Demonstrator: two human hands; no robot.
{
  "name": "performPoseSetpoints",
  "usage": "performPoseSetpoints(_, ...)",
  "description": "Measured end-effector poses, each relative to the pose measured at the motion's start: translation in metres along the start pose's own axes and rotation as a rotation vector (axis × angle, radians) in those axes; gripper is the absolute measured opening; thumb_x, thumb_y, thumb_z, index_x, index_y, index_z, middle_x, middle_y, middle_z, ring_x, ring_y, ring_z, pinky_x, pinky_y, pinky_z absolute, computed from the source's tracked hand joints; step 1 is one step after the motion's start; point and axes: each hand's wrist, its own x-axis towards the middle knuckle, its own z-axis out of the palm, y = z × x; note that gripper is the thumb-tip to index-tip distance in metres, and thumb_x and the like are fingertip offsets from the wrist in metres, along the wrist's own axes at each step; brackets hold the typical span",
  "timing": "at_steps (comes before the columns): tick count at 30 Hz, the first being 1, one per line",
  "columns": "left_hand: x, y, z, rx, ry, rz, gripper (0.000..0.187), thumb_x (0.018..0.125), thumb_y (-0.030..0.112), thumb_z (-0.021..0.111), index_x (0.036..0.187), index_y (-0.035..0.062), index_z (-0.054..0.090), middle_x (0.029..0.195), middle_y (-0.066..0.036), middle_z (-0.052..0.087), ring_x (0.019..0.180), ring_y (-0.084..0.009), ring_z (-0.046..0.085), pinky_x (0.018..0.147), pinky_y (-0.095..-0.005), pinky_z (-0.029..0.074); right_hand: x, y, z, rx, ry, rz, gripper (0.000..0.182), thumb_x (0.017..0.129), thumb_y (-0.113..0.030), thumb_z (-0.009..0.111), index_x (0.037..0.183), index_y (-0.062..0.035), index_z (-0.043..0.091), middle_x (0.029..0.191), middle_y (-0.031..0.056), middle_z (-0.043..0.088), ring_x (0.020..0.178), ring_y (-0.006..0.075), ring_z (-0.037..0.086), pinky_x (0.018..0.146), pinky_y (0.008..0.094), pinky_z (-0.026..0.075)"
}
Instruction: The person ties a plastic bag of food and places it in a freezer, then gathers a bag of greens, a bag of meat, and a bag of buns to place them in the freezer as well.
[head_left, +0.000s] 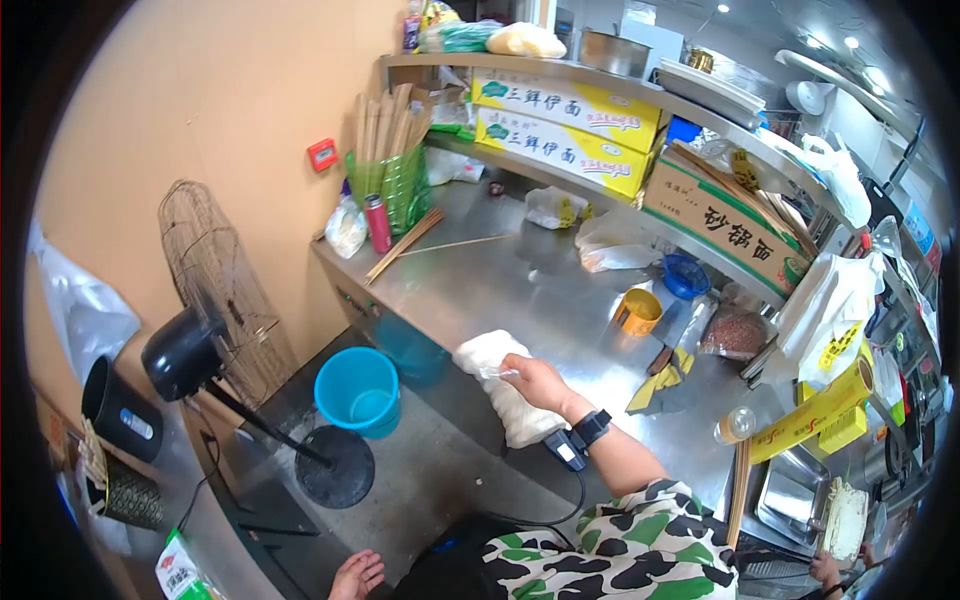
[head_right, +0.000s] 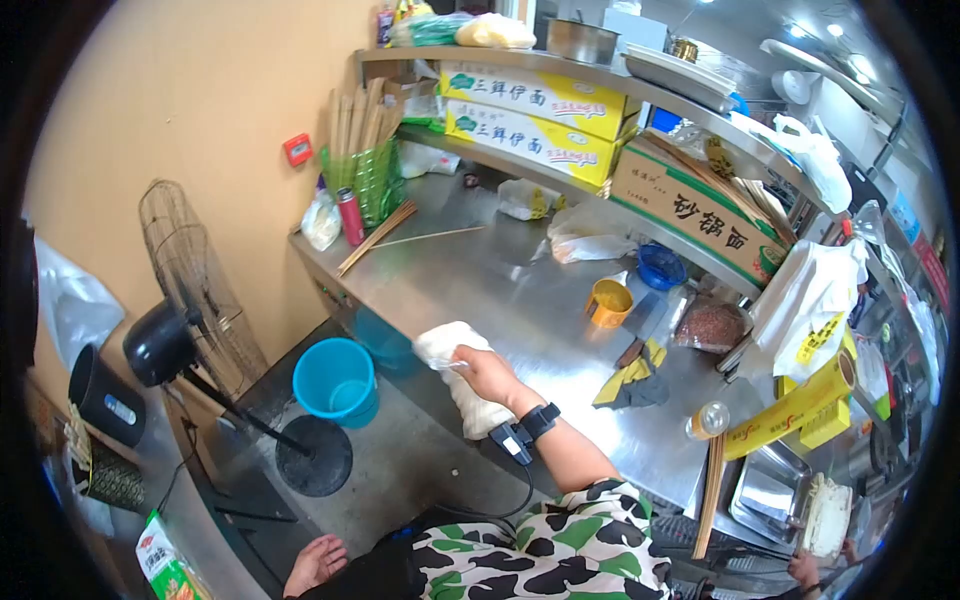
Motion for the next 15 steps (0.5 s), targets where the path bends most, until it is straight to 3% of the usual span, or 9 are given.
performPoseSetpoints(3,0.037,0.025,0.043,0.100,-0.068,0.076,0.032,0.094,0.018,0.050,0.122,0.0029,0.047,0.117,-0.014,0.056,0.105,-0.0291,0.055,0.088,-0.0437,0.047,0.001,0.093,0.008,-0.153,0.214,0.369,0.020,0.088,-0.025,0.055,0.105,-0.0154,0.058,0.093,0.0196,0.064,0.089,0.0376,0.060,0.077,0.0446,0.047)
performPoseSetpoints(7,0.078,0.049,0.096,0.295,-0.150,0.098,0.040,0.094,0.028,0.050,0.126,0.0053,0.047,0.122,-0.013,0.055,0.110,-0.0240,0.055,0.094,-0.0379,0.045,-0.009,0.140,0.001,-0.264,0.309,0.530,0.030,0.089,-0.031,0.052,0.107,-0.0073,0.055,0.095,0.0198,0.064,0.090,0.0392,0.060,0.078,0.0455,0.046)
performPoseSetpoints(8,0.085,0.055,0.109,0.325,-0.186,0.064,0.040,0.093,0.026,0.052,0.127,0.0053,0.047,0.123,-0.012,0.055,0.110,-0.0236,0.055,0.093,-0.0380,0.046,-0.015,0.146,0.004,-0.189,0.351,0.514,0.034,0.088,-0.032,0.054,0.106,-0.0029,0.052,0.105,0.0237,0.059,0.098,0.0412,0.056,0.083,0.0464,0.045)
performPoseSetpoints(11,0.114,0.071,0.146,0.392,-0.275,-0.028,0.041,0.091,0.022,0.056,0.128,0.0059,0.047,0.123,-0.011,0.055,0.110,-0.0223,0.055,0.092,-0.0374,0.046,-0.029,0.154,0.023,0.048,0.434,0.469,0.045,0.088,-0.038,0.055,0.111,0.0001,0.050,0.112,0.0289,0.053,0.104,0.0426,0.051,0.090,0.0432,0.042)
performPoseSetpoints(14,0.150,0.082,0.185,0.444,-0.394,-0.059,0.043,0.091,0.025,0.059,0.128,0.0083,0.046,0.120,-0.008,0.056,0.106,-0.0205,0.057,0.088,-0.0348,0.050,-0.030,0.133,0.033,0.522,0.404,0.537,0.058,0.086,-0.032,0.062,0.126,0.0008,0.035,0.120,0.0220,0.051,0.106,0.0306,0.053,0.091,0.0367,0.043)
performPoseSetpoints(15,0.163,0.086,0.200,0.443,-0.444,-0.084,0.048,0.091,0.026,0.058,0.132,0.0084,0.042,0.126,-0.008,0.051,0.112,-0.0213,0.053,0.091,-0.0357,0.048,-0.028,0.127,0.037,0.678,0.394,0.570,0.065,0.085,-0.030,0.064,0.131,0.0010,0.030,0.123,0.0197,0.050,0.106,0.0266,0.054,0.091,0.0346,0.043)
